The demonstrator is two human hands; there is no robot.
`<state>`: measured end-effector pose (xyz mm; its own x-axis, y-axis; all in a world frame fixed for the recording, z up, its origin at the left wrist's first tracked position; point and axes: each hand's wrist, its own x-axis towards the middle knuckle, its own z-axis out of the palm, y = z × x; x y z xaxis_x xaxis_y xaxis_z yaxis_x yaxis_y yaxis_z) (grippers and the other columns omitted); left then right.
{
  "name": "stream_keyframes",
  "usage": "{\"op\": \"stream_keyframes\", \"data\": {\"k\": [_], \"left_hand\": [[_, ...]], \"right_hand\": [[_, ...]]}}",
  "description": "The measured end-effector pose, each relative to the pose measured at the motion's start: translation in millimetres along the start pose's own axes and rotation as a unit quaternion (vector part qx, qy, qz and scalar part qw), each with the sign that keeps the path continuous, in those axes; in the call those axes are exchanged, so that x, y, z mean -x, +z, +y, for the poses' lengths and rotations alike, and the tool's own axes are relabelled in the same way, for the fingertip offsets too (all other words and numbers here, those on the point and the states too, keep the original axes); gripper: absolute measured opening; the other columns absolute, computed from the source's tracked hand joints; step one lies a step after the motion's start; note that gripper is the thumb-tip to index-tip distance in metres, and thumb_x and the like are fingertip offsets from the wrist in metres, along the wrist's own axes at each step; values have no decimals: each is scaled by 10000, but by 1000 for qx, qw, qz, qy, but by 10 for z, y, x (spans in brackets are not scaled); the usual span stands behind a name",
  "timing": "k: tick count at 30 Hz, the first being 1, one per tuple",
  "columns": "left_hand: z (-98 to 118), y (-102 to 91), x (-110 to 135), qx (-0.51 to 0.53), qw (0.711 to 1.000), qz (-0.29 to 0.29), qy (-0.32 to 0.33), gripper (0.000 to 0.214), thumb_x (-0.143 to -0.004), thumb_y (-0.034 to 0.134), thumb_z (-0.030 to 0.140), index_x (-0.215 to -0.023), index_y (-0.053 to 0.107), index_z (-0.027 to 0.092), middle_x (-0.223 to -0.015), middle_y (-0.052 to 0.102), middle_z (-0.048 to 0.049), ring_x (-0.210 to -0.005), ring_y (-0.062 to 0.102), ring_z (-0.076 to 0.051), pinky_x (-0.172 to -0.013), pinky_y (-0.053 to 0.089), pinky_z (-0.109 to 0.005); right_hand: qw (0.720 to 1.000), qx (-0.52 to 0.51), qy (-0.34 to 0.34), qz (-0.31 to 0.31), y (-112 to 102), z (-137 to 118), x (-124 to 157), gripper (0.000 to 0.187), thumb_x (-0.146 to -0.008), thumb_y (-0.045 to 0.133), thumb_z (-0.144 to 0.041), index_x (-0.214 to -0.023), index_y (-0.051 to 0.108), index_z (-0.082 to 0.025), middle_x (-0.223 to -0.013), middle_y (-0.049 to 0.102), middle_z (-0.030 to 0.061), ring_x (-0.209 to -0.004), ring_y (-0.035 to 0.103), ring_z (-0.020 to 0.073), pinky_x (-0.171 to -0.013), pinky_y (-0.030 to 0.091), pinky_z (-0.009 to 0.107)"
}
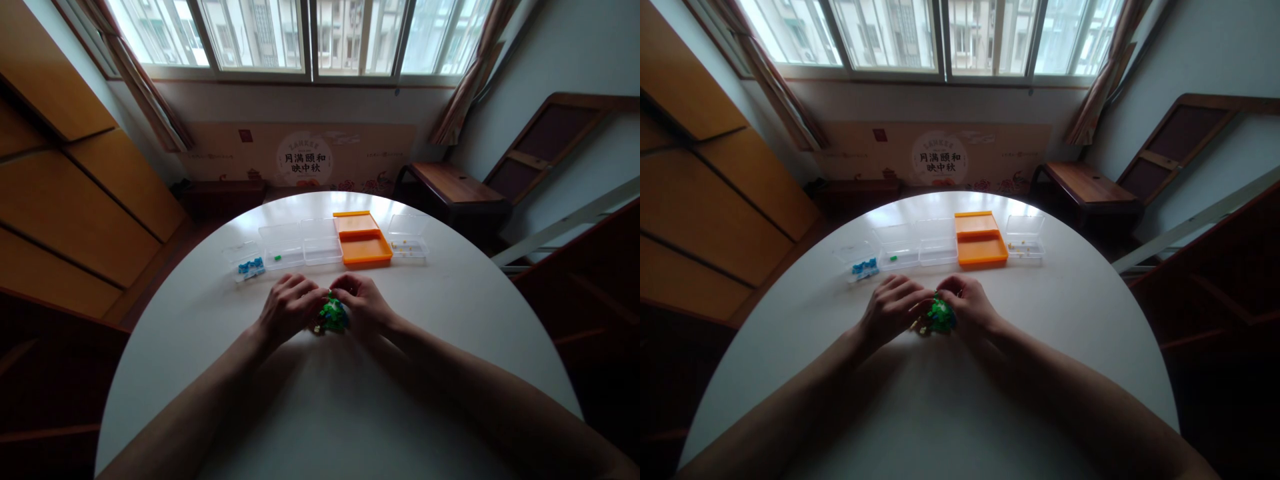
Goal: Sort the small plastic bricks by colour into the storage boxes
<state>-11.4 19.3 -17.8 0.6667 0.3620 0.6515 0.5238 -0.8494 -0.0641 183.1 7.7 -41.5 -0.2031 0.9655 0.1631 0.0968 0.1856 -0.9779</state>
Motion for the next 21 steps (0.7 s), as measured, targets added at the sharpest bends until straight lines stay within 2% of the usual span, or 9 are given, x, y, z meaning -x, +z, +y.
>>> {"op": "stream_keyframes", "data": {"k": [13, 17, 21], "left_hand": [[-26, 41, 30, -7, 1000, 0, -18, 121, -899, 557, 263, -908, 674, 232, -737, 670, -9, -694, 543, -147, -681, 397, -311], [-226, 84, 89, -62, 989, 59, -120, 100, -877, 594, 261, -867, 690, 237, -732, 678, -8, -741, 554, -181, -723, 404, -331], [-526, 140, 149, -126, 956, 105, -243, 129, -875, 595, 297, -880, 706, 232, -747, 684, -31, -780, 551, -221, -750, 376, -368]], "right_hand": [[1000, -1, 1, 23, 29, 15, 16, 136, -768, 636, -290, -812, 612, -164, -705, 613, 0, -639, 555, 119, -598, 465, 241], [999, 23, 8, 35, 34, 35, 11, 152, -773, 627, -281, -872, 627, -165, -729, 628, 10, -634, 548, 119, -609, 466, 247], [998, 47, -2, 32, 30, 35, -7, 140, -789, 606, -275, -874, 634, -167, -728, 620, 9, -625, 528, 114, -586, 447, 237]]}}
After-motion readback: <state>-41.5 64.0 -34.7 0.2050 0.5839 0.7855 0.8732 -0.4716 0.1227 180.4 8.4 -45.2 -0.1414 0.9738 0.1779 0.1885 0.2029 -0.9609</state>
